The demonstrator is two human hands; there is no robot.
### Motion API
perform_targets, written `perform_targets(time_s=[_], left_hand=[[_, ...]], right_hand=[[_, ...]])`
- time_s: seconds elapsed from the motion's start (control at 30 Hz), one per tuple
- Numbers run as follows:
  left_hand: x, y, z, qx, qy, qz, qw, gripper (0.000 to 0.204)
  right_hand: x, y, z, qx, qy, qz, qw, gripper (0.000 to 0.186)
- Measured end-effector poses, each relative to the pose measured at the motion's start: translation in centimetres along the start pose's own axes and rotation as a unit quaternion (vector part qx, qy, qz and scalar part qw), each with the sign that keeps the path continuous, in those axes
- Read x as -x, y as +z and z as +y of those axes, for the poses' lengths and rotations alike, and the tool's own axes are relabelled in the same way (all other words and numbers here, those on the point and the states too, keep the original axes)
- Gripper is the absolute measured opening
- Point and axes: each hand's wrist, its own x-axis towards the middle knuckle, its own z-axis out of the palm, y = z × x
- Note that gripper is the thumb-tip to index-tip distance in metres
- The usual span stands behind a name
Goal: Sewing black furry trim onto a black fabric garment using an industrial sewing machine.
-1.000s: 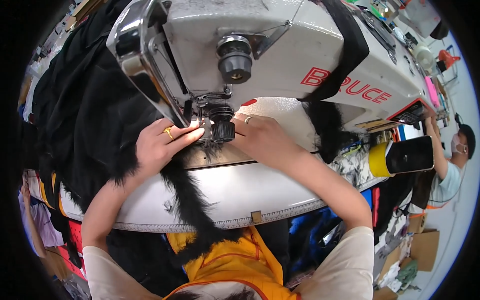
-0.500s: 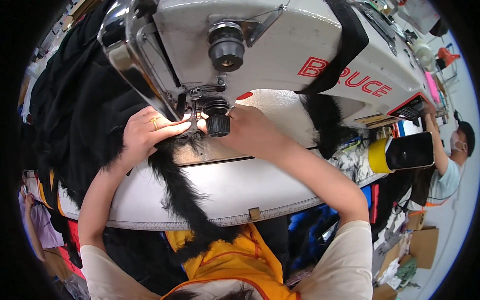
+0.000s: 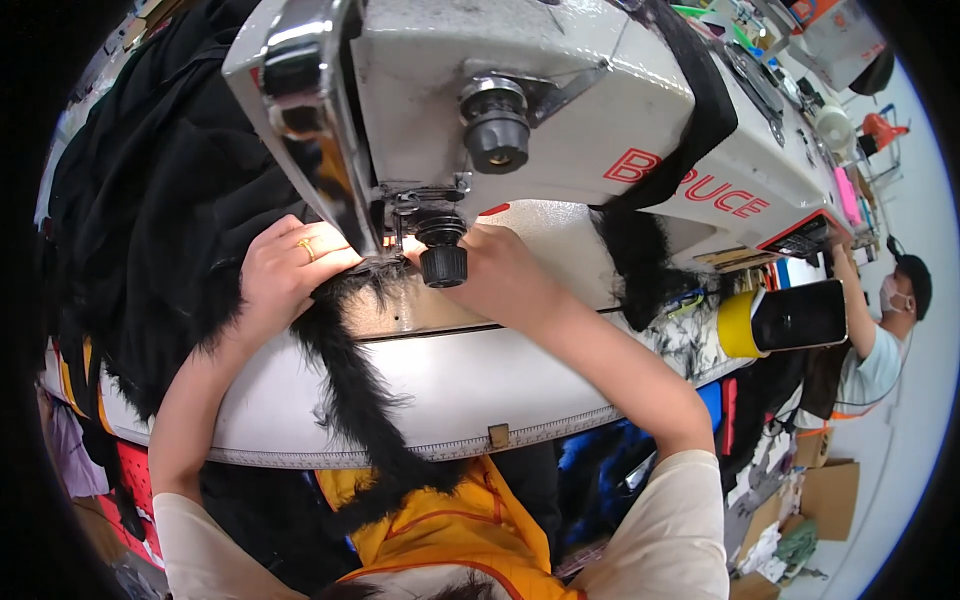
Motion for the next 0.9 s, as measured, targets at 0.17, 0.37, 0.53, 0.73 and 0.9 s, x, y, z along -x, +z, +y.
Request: perform_targets(time_s=[0.17, 0.37, 0.53, 0.73, 0.9], left_hand=[[0.0, 0.2, 0.3, -0.028, 0.003, -0.011, 1.0, 0.028], [-0.1, 0.0, 0.2, -0.044, 0.015, 0.0, 0.999, 0.027], [-0.9, 0.4, -0.3, 0.01, 0.028, 0.04, 0.999, 0.021], [-0.8, -1.1, -0.4, 0.093, 0.032, -0.019, 0.995, 0.04], [-0.2, -0.9, 2.3, 0.066, 0.023, -0.001, 0.998, 0.043]], right_hand=[[0.2, 0.5, -0.2, -0.055, 0.044, 0.012, 0.997, 0.027], [0.4, -0.1, -0.3, 0.136, 0.043, -0.108, 0.984, 0.032], [1.2, 1.6, 1.4, 0.082, 0.048, 0.004, 0.995, 0.01], [-1.1, -2.5, 1.6, -0.108, -0.012, -0.027, 0.994, 0.022], [0.3, -2.8, -0.8, -0.019, -0.058, -0.046, 0.997, 0.032]])
